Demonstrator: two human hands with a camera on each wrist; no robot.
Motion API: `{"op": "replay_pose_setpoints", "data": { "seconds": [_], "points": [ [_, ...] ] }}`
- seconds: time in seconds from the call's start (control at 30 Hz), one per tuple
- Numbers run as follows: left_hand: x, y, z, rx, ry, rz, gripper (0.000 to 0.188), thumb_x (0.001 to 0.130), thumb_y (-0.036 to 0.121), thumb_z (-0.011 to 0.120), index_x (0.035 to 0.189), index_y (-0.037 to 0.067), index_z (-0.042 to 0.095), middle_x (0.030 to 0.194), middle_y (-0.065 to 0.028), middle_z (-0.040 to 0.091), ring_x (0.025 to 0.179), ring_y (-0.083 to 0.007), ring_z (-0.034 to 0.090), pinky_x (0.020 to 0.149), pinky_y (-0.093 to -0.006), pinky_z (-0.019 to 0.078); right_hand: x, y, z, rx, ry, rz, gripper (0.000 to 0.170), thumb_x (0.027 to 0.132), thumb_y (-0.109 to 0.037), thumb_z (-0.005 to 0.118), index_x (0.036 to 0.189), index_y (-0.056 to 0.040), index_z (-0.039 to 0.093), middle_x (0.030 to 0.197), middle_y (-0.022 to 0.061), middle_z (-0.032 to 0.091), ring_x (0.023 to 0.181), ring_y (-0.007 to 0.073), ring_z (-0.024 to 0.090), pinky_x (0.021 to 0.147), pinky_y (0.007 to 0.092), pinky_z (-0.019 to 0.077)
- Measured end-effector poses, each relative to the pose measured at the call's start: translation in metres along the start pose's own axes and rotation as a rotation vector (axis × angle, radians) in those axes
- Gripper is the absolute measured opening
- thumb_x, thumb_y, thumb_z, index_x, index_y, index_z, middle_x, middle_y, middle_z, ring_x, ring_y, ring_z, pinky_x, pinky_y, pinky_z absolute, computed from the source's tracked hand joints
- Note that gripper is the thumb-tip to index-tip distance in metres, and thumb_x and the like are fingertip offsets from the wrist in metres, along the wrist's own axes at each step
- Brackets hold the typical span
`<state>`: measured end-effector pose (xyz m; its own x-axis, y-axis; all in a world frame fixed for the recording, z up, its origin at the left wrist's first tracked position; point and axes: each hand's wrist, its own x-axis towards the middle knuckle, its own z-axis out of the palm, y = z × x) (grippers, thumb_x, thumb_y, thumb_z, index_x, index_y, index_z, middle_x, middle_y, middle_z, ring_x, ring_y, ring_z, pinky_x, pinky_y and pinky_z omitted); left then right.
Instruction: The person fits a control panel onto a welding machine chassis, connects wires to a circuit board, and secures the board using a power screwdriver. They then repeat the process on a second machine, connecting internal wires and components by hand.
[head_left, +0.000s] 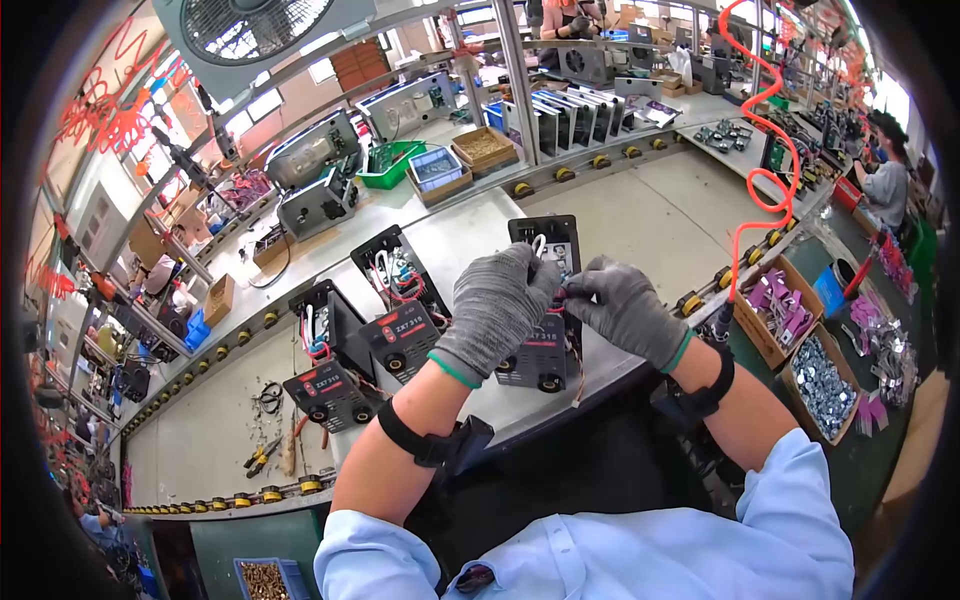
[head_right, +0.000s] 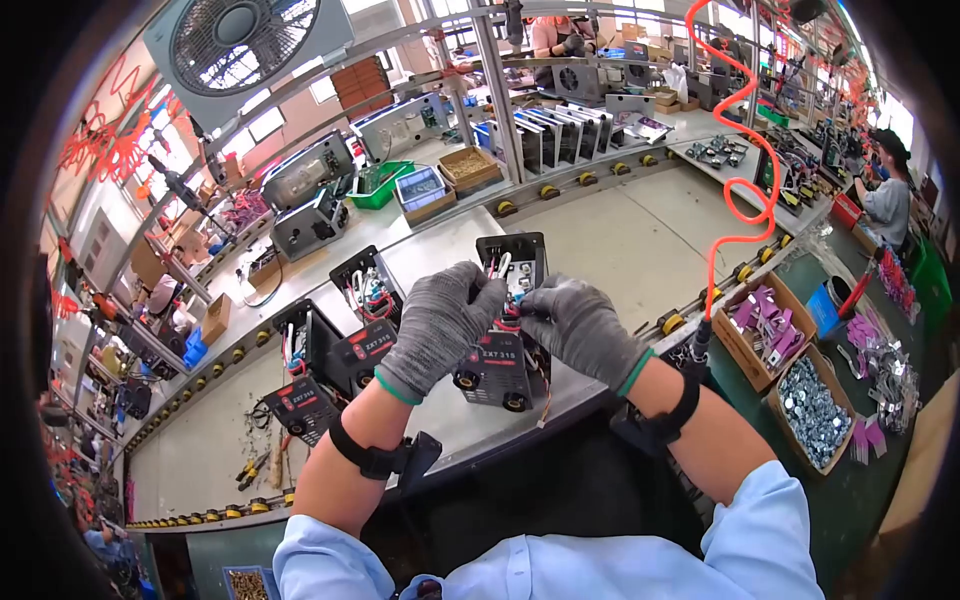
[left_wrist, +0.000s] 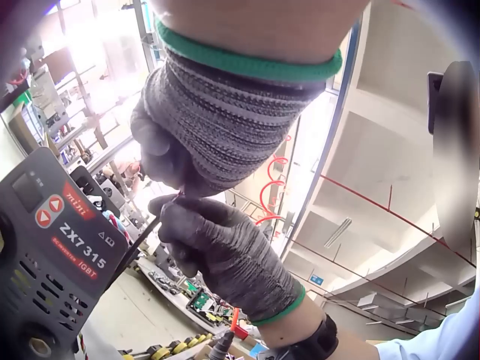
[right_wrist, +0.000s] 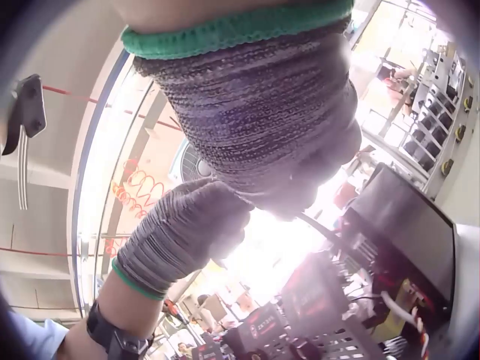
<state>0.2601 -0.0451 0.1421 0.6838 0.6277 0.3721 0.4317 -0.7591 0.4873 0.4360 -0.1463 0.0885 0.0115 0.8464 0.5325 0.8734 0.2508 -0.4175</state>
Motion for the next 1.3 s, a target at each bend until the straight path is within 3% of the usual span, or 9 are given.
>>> {"op": "replay_pose_setpoints", "data": {
  "seconds": [0.2,0.27,0.33,0.4,0.53,0.6,0.73,1.0,1.3],
  "points": [
    [0.010,-0.002,-0.001,-0.277,-0.072,-0.127,0.031,0.096,0.029,0.068,0.088,-0.002,0.067,0.067,-0.0171,0.065,0.063,-0.0209,0.068,0.061,-0.0350,0.0528,0.017,-0.012,0.002,0.266,0.170,0.111,0.020,0.081,-0.007,0.080,0.100,-0.0041,0.075,0.089,0.0149,0.070,0.075,0.0274,0.071,0.067,0.0363,0.0576],
    [0.007,-0.010,-0.003,-0.407,-0.096,-0.130,0.028,0.095,0.030,0.069,0.091,0.002,0.066,0.077,-0.0189,0.069,0.073,-0.0352,0.070,0.068,-0.0420,0.0551,0.021,-0.004,0.006,0.278,0.178,0.083,0.020,0.081,-0.007,0.079,0.100,-0.0052,0.072,0.087,0.0146,0.069,0.071,0.0276,0.069,0.063,0.0377,0.0563],
    [-0.007,-0.020,-0.017,-0.409,-0.120,-0.088,0.028,0.095,0.028,0.071,0.096,0.000,0.066,0.084,-0.0159,0.070,0.074,-0.0283,0.072,0.067,-0.0385,0.0551,0.023,-0.001,-0.005,0.251,0.135,0.035,0.020,0.082,-0.006,0.078,0.099,-0.0065,0.068,0.087,0.0142,0.069,0.072,0.0294,0.069,0.064,0.0390,0.0557],
    [-0.023,-0.036,-0.027,-0.541,-0.206,-0.406,0.039,0.096,0.029,0.071,0.117,-0.002,0.063,0.086,-0.0090,0.069,0.082,-0.0119,0.065,0.070,-0.0300,0.0541,0.020,0.008,-0.014,0.306,0.037,0.031,0.020,0.082,-0.006,0.076,0.100,-0.0066,0.067,0.088,0.0147,0.068,0.078,0.0326,0.069,0.068,0.0414,0.0554],
    [-0.057,-0.069,-0.015,-0.676,-0.291,-0.831,0.062,0.094,0.042,0.074,0.136,0.001,0.053,0.111,-0.0112,0.066,0.098,-0.0168,0.065,0.079,-0.0341,0.0562,0.010,0.015,-0.016,0.427,-0.097,0.120,0.021,0.084,-0.009,0.075,0.104,-0.0077,0.068,0.088,0.0129,0.069,0.078,0.0325,0.068,0.067,0.0412,0.0548],
    [-0.044,-0.063,-0.012,-0.934,-0.495,-1.354,0.081,0.090,0.055,0.074,0.146,0.005,0.044,0.128,-0.0136,0.057,0.107,-0.0215,0.063,0.084,-0.0392,0.0574,0.021,0.015,-0.021,0.427,-0.126,0.169,0.021,0.085,-0.011,0.075,0.105,-0.0081,0.069,0.088,0.0119,0.069,0.077,0.0321,0.068,0.067,0.0412,0.0543],
    [-0.019,-0.057,0.013,-1.258,-0.521,-1.554,0.067,0.086,0.057,0.077,0.128,0.009,0.058,0.124,-0.0113,0.057,0.103,-0.0243,0.064,0.086,-0.0445,0.0575,0.040,0.014,-0.025,0.282,-0.244,0.147,0.023,0.086,-0.019,0.075,0.106,-0.0088,0.070,0.084,0.0087,0.066,0.076,0.0288,0.066,0.067,0.0435,0.0522],
    [-0.060,-0.051,0.042,-1.429,-0.064,-1.403,0.039,0.088,0.023,0.079,0.115,0.004,0.059,0.111,-0.0101,0.067,0.105,-0.0255,0.067,0.098,-0.0457,0.0557,0.067,0.014,-0.028,0.118,-0.489,-0.008,0.022,0.080,-0.016,0.072,0.102,-0.0144,0.072,0.092,0.0055,0.068,0.087,0.0286,0.066,0.075,0.0431,0.0523],
    [-0.052,-0.057,0.036,-1.155,-0.250,-1.294,0.067,0.090,0.034,0.079,0.140,0.004,0.044,0.117,-0.0115,0.066,0.107,-0.0232,0.067,0.090,-0.0383,0.0574,0.119,0.002,0.028,-0.083,-0.667,-0.282,0.016,0.078,-0.021,0.067,0.092,-0.0154,0.071,0.097,0.0035,0.069,0.105,0.0254,0.062,0.097,0.0443,0.0463]
  ]
}}
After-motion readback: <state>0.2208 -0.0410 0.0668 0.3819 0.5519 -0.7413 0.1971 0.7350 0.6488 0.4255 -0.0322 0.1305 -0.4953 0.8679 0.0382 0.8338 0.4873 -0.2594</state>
